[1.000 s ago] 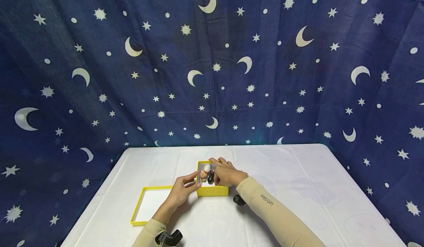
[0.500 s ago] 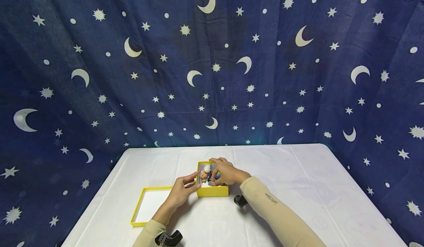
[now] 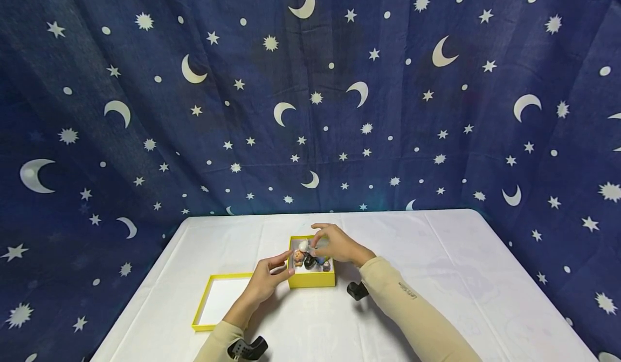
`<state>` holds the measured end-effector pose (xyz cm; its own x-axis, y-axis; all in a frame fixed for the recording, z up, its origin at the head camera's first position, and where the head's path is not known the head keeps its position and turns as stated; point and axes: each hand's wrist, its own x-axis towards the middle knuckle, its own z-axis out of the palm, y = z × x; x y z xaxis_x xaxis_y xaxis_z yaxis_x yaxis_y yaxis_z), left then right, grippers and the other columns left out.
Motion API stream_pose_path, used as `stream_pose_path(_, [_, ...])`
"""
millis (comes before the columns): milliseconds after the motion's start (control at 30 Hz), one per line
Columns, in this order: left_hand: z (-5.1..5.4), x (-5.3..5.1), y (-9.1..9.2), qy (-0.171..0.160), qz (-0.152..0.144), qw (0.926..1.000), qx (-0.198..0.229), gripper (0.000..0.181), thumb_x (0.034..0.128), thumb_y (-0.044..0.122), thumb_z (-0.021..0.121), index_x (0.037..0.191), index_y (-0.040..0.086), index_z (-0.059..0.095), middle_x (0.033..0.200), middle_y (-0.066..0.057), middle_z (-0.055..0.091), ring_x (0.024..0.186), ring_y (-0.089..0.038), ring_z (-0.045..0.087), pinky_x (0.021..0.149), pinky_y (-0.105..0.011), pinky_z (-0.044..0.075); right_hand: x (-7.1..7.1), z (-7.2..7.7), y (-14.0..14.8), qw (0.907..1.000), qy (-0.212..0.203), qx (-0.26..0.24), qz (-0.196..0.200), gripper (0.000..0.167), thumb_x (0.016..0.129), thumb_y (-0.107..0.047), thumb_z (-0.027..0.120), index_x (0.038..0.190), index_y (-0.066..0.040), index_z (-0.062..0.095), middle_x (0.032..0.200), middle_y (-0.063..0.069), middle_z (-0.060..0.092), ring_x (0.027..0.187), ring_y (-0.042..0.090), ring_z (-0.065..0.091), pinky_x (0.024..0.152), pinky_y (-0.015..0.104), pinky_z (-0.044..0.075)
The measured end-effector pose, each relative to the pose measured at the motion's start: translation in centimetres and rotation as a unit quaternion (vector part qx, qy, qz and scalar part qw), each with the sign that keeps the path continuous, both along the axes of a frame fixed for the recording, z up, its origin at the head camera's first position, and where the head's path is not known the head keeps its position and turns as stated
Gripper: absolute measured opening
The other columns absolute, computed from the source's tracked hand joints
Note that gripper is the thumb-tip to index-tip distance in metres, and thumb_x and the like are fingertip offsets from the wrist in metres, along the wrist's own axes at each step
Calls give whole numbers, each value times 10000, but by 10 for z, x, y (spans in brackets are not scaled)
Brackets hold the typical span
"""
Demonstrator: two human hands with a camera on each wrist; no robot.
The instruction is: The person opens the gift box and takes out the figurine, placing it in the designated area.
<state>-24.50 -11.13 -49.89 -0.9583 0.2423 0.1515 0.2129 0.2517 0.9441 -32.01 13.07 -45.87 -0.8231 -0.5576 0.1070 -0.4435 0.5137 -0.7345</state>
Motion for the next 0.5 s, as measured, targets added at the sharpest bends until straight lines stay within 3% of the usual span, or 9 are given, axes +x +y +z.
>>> stream_pose_path(167, [0,-2,0,-16,6,10000,-22,486,947,46,677,1402,-69,548,1470,-270,529,1315,-516,519,1112,-607,454,-1,9,8,9991,234,-341,-102,61,881,-156,766,905,-137,713,1453,205,575,1420,443,447,1140,702,356])
stream_pose_path(233, [-7,-7,-1,-10,30,10000,-88,497,948,82,689,1411,-40,554,1476,-248,535,1324,-494,526,1118,-584,460,-1,12,12,9988,256,-381,-157,61,890,-147,750,918,-139,697,1397,183,628,1374,413,507,1100,679,405])
stream_pose_path(367, [-8,-7,-2,-34,41,9999,-98,508,944,125,705,1412,-15,566,1479,-228,541,1337,-484,519,1130,-576,452,0,17,16,9983,211,-496,-219,88,904,-114,741,960,-108,672,1185,135,736,1159,311,658,1028,601,487])
stream_pose_path(500, [-8,-6,-1,-49,-2,9999,-105,504,950,133,700,1415,-9,565,1488,-213,538,1344,-476,516,1131,-569,455,2,18,20,9965,-18,-815,-157,121,912,-78,734,993,-42,652,1018,137,759,959,193,698,940,472,555])
